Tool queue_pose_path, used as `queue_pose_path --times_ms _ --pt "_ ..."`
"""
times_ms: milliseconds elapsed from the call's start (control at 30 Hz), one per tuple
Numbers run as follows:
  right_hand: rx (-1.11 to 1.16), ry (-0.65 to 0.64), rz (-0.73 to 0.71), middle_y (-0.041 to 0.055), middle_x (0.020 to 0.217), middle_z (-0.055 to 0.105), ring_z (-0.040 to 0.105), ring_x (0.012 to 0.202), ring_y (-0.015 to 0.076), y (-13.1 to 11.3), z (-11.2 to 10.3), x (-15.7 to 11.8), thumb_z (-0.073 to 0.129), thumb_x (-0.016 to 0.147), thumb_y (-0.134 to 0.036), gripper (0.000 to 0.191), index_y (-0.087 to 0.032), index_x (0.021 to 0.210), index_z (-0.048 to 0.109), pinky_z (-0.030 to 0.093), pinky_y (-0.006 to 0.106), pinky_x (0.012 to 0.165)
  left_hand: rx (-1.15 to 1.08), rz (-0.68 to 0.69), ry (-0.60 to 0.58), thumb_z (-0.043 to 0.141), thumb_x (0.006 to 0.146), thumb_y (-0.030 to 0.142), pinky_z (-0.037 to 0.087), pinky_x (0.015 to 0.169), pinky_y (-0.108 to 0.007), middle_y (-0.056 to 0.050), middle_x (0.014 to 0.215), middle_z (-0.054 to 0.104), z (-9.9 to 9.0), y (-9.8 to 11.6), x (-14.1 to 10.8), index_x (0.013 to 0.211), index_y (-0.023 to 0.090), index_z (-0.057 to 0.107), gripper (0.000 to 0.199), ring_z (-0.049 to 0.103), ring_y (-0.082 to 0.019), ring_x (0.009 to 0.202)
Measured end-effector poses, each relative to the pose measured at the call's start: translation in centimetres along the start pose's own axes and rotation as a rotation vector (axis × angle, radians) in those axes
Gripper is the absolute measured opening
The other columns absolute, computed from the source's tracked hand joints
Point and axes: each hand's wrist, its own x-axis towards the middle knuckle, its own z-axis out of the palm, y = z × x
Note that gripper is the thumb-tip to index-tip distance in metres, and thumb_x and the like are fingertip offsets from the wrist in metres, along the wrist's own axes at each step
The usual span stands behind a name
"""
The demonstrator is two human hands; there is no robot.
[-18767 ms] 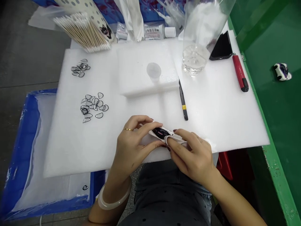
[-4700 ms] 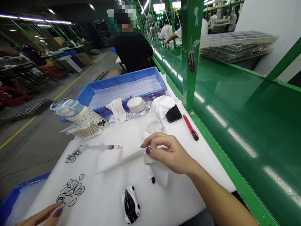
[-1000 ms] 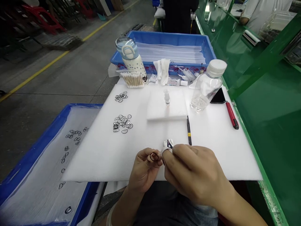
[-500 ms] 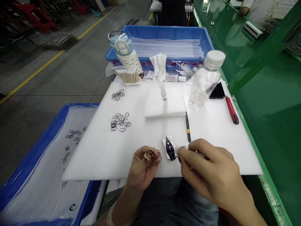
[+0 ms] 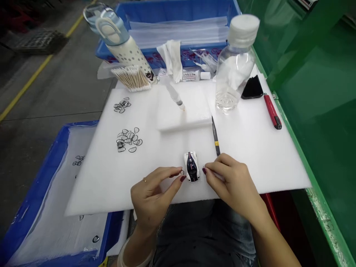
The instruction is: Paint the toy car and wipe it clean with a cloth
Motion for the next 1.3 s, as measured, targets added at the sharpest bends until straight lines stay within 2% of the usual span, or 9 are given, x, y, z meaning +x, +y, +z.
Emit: queue_pose_path --times_ms 100,200,333,467,600,867,1100,1300 --pt "0.055 0.037 0.007 0.0036 0.084 0.064 0.062 0.066 0.0113 0.3 1.2 0.4 0.061 0.093 -0.024 0.013 -0.018 0.097 0.072 0.050 0.022 0.057 0.162 0.163 -0.060 0.071 0.083 0.012 0.061 0.069 -0.030 -0.004 0.086 0.075 0.7 0.1 0.0 0.100 0.022 0.075 0.019 0.071 -0.017 0.076" --pt "0.075 0.061 0.015 0.0022 0.082 0.063 0.060 0.066 0.0101 0.4 2.1 0.6 0.062 0.092 -0.023 0.011 -0.017 0.097 0.070 0.049 0.022 0.057 0.240 0.208 -0.087 0.069 0.086 0.014 0.060 0.068 -0.027 -0.004 0.087 0.072 1.2 0.2 0.1 0.102 0.021 0.074 0.018 0.070 -0.016 0.078" --pt "0.061 0.057 0.037 0.0013 0.080 0.061 0.058 0.063 0.0089 0.4 2.2 0.7 0.063 0.092 -0.021 0.009 -0.017 0.093 0.070 0.046 0.021 0.055 0.291 0.137 -0.076 0.071 0.086 0.017 0.060 0.072 -0.028 -0.003 0.089 0.069 1.2 0.2 0.3 0.103 0.021 0.073 0.018 0.069 -0.016 0.079" --pt "0.051 0.019 0.056 0.0016 0.080 0.061 0.057 0.063 0.0094 0.3 2.0 0.8 0.062 0.093 -0.022 0.009 -0.018 0.093 0.070 0.044 0.022 0.055 0.291 0.048 -0.092 0.072 0.085 0.020 0.060 0.086 -0.033 -0.006 0.104 0.070 0.9 0.4 0.6 0.103 0.019 0.072 0.018 0.070 -0.020 0.095" --pt "0.058 -0.009 0.073 0.0013 0.081 0.061 0.058 0.064 0.0096 0.3 1.9 0.9 0.062 0.094 -0.023 0.009 -0.018 0.093 0.070 0.043 0.022 0.055 0.277 0.026 -0.129 0.072 0.084 0.020 0.058 0.095 -0.037 -0.009 0.115 0.071 0.8 0.4 0.7 0.104 0.018 0.072 0.020 0.070 -0.022 0.106" --pt "0.064 0.005 0.084 0.0006 0.079 0.061 0.057 0.062 0.0094 0.3 2.0 1.1 0.065 0.091 -0.022 0.007 -0.018 0.092 0.069 0.042 0.022 0.053 0.264 0.016 -0.142 0.072 0.084 0.019 0.058 0.095 -0.040 -0.008 0.116 0.071 0.7 0.2 0.7 0.105 0.019 0.071 0.020 0.069 -0.022 0.107" --pt "0.082 0.012 0.080 -0.0001 0.078 0.060 0.056 0.062 0.0080 0.4 2.0 1.2 0.067 0.090 -0.022 0.006 -0.016 0.091 0.069 0.041 0.021 0.052 0.251 0.002 -0.148 0.073 0.083 0.017 0.058 0.094 -0.036 -0.009 0.116 0.071 0.8 0.1 1.0 0.105 0.017 0.072 0.022 0.069 -0.020 0.106" --pt "0.142 0.026 0.085 -0.0003 0.079 0.062 0.058 0.065 0.0073 0.4 1.7 1.0 0.065 0.090 -0.018 0.006 -0.017 0.091 0.070 0.043 0.020 0.055 0.246 -0.035 -0.149 0.072 0.083 0.019 0.058 0.093 -0.040 -0.010 0.122 0.070 0.8 0.1 0.8 0.102 0.018 0.071 0.019 0.064 -0.023 0.114"
